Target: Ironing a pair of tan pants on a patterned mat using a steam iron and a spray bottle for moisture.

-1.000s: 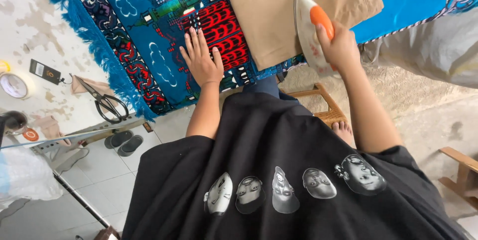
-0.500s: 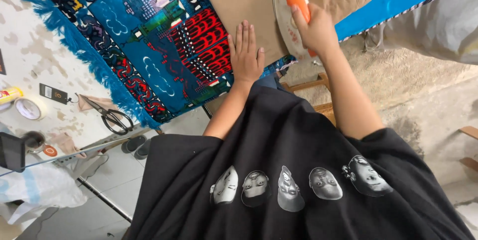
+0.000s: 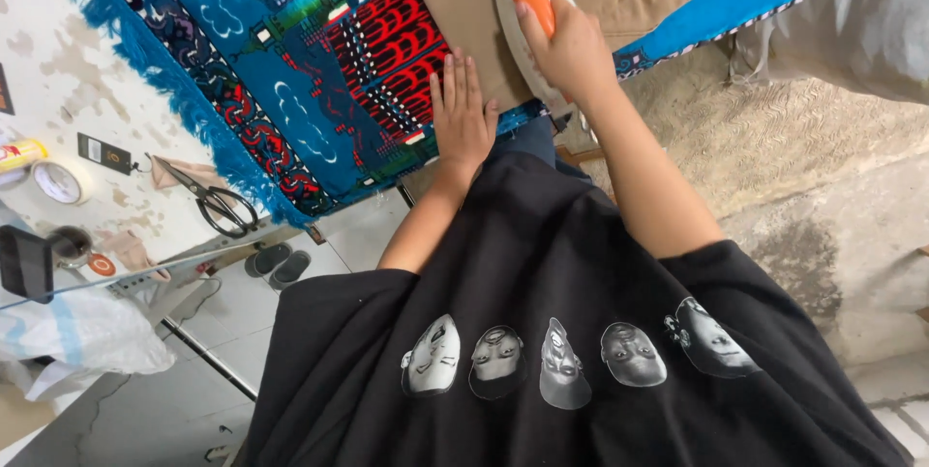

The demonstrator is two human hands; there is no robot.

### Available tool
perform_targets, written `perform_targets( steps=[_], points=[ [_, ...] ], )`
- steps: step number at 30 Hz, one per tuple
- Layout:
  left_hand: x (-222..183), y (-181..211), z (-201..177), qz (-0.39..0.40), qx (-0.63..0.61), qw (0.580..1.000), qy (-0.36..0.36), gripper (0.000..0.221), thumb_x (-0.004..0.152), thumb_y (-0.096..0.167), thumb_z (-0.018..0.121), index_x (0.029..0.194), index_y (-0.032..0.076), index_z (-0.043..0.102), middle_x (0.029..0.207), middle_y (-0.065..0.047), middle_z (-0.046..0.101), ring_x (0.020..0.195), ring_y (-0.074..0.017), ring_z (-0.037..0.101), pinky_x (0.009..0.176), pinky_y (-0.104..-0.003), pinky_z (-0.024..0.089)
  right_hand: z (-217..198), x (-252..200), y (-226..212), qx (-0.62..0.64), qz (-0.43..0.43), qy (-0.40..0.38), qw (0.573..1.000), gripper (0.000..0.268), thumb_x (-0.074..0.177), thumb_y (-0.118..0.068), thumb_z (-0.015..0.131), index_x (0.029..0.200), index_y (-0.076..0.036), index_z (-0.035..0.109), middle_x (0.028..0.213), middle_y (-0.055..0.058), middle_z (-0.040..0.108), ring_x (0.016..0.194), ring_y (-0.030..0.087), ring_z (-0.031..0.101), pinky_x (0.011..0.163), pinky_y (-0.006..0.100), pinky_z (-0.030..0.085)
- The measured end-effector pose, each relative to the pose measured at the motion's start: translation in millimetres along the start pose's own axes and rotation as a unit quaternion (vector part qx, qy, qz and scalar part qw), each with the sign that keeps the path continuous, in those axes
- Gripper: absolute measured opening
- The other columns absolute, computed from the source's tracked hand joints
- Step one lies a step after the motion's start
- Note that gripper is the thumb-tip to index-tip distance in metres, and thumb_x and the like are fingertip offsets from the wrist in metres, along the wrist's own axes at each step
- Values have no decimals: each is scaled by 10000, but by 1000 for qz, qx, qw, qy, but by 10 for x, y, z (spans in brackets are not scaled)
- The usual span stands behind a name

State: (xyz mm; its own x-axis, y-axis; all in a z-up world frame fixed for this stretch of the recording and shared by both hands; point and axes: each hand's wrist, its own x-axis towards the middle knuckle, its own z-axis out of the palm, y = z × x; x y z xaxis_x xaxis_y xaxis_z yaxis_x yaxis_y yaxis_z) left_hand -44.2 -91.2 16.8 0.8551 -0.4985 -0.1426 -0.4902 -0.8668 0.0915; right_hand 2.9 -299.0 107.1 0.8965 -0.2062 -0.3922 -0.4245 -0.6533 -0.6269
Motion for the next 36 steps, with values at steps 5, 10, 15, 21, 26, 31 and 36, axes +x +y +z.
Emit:
perform_targets(
  steps=[5, 10, 15, 21, 26, 31, 36],
  points=[
    [-74, -135, -78, 10, -24, 1000, 5, 691, 1126, 479, 332, 1626, 11, 239, 1704, -151, 190, 1604, -287, 200, 1332, -517, 155, 32, -395, -34, -5, 19, -41, 999, 542, 1128, -519, 452, 808, -88, 379, 661, 145, 482, 642, 367, 472, 581, 477, 350],
    [-145, -500, -76, -31, -117, 991, 52, 674, 1115, 457, 235, 1638, 32, 225, 1719, -126, 216, 1619, -285, 220, 1342, -508, 123, 174, -1168, 271, -39, 146, -99, 984, 479, 1041, -557, 442, 920, -93, 456, 872, 291, 617, 952, 564, 542, 743, 613, 429],
    [-143, -601, -124, -22, -32, 999, 27, 709, 1094, 531, 341, 1638, 79, 290, 1699, -141, 235, 1590, -321, 219, 1300, -560, 160, 234, -947, 513, -141, 61, 33, 988, 509, 1085, -548, 490, 971, -52, 505, 719, 357, 594, 691, 635, 552, 565, 674, 394],
    [-162, -607, -67, -32, -31, 999, 30, 706, 1099, 527, 264, 1641, 75, 253, 1711, -107, 214, 1607, -280, 201, 1331, -533, 140, -441, -291, -145, 140, 128, 18, 982, 420, 1135, -458, 424, 859, -145, 381, 657, -4, 449, 398, 175, 534, 391, 297, 360],
    [-168, -614, -70, -36, -43, 998, 36, 735, 1084, 519, 194, 1636, 35, 214, 1716, -125, 206, 1617, -280, 208, 1346, -518, 135, 29, -667, -45, 81, 119, -49, 988, 435, 1093, -497, 475, 913, -106, 539, 706, 80, 588, 610, 263, 594, 557, 398, 445],
    [-172, -624, 169, -15, -111, 980, 166, 733, 1071, 487, 234, 1636, 21, 221, 1721, -163, 173, 1606, -304, 162, 1320, -538, 22, 408, -1230, -38, 2, 42, -46, 998, 580, 1022, -514, 585, 1156, 45, 664, 862, 333, 704, 880, 544, 701, 714, 584, 561],
    [-137, -629, 106, -9, -92, 983, 156, 756, 1058, 492, 334, 1645, 33, 210, 1725, -160, 160, 1605, -303, 141, 1308, -541, -2, 183, -752, -80, -115, 43, 4, 992, 538, 1044, -556, 539, 1036, -25, 627, 802, 369, 669, 853, 572, 693, 728, 631, 562]
  ],
)
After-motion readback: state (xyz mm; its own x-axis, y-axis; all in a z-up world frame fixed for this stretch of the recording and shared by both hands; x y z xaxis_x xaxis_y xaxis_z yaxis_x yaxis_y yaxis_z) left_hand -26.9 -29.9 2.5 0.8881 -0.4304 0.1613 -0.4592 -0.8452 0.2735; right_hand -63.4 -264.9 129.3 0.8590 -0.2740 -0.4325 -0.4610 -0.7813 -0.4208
